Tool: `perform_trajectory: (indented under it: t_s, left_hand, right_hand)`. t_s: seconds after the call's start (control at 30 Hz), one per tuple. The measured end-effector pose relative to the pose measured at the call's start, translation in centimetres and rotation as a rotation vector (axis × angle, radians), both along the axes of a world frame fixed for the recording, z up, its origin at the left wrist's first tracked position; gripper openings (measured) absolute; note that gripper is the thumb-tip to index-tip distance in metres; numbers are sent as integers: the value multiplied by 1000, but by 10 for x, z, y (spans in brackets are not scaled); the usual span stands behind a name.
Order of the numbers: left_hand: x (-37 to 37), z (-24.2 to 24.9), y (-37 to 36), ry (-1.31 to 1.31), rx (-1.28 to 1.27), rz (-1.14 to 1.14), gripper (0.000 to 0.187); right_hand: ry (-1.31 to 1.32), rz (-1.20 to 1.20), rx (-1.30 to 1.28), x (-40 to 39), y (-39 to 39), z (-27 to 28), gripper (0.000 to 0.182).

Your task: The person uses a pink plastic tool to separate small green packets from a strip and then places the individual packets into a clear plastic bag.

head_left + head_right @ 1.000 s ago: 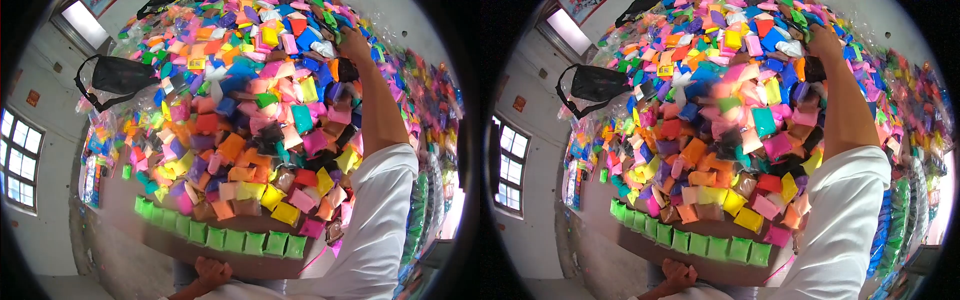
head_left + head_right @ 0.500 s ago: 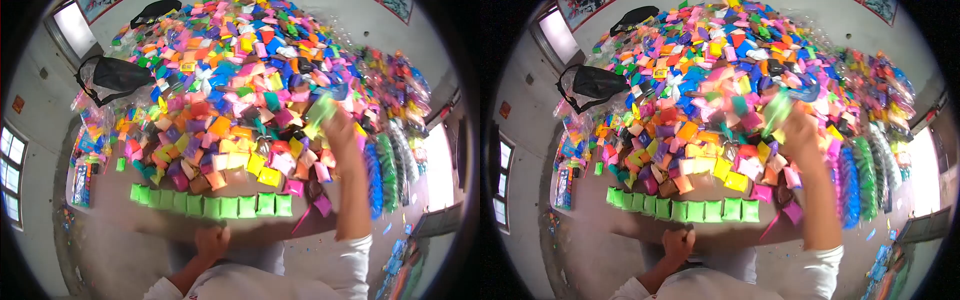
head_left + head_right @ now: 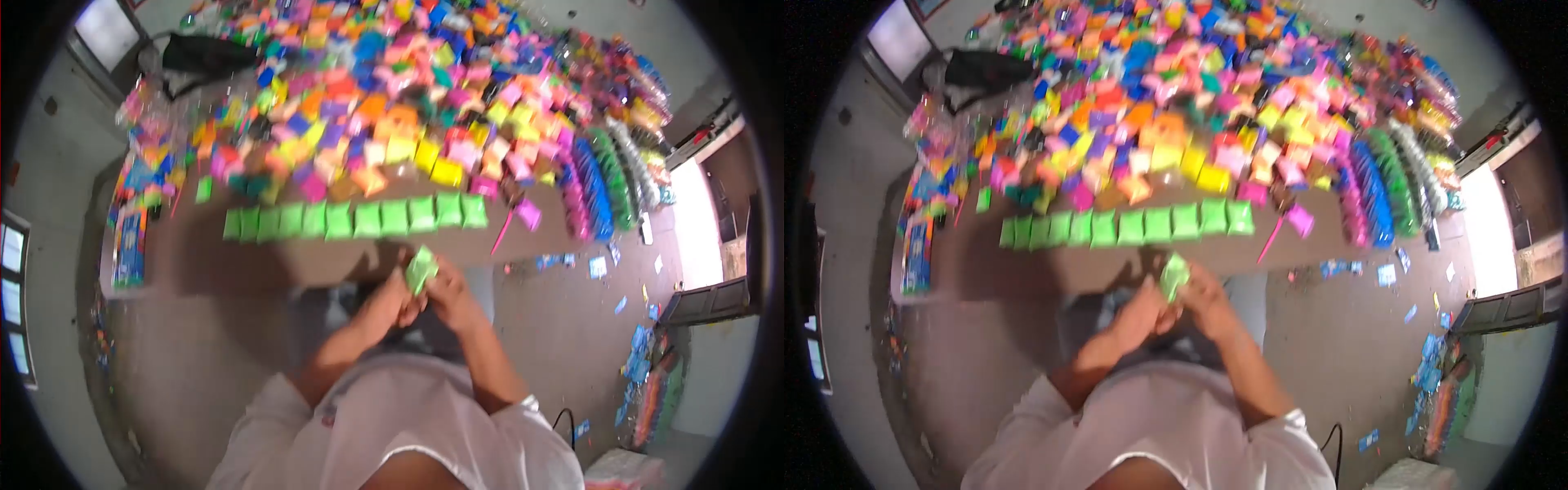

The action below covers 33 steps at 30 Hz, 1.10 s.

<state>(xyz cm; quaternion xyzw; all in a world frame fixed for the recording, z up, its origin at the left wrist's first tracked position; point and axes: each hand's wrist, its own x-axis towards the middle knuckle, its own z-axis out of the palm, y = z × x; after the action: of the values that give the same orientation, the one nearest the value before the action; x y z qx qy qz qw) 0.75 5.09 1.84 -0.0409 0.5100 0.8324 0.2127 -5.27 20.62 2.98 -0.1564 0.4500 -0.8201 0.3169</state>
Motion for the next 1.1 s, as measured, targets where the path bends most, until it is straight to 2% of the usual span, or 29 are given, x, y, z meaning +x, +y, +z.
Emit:
perform_trajectory:
  t_s: [0.03,0.1,0.13,0.17,0.33,0.37,0.4,0.43,0.53,0.57,0.67,0.73,0.9,0.97,1.1]
  left_hand:
    - [2,23,3,40,-111,12,65]
    - [8,15,0,127,-163,23,50]
    - [11,10,4,191,-53,98,42]
    - [16,8,6,188,-57,131,41]
    - [39,3,19,218,-99,326,38]
    - [44,1,24,207,-91,382,32]
    - [50,-6,25,197,-94,393,32]
    - [55,-13,26,210,-174,420,31]
    - [67,-21,32,210,-282,459,31]
    - [72,-21,34,225,-243,430,32]
    - [85,-15,38,243,-218,348,37]
    - [93,-16,39,197,-251,267,42]
    - [100,-16,42,260,-427,307,47]
    - [101,-16,44,281,-426,345,49]
    - [101,-18,41,288,-482,323,48]
  right_hand:
    - [3,23,-34,-1,-1,-5,53]
    - [-16,40,-49,10,0,-8,55]
    - [-65,72,-134,15,-3,-1,57]
    - [-114,105,-222,20,-5,2,59]
    - [-165,213,-192,32,3,-3,58]
    - [-46,159,-112,37,5,2,58]
    - [72,106,-30,44,7,2,58]
    - [147,-85,115,52,5,-9,50]
    - [220,-169,202,66,10,-13,41]
    - [220,-148,180,71,14,-9,33]
    - [152,-11,144,76,29,-14,32]
    - [149,-12,122,82,33,-9,31]
    - [166,-60,172,92,36,-25,27]
    - [285,-99,237,91,35,-31,27]
    - [210,-98,269,91,38,-25,30]
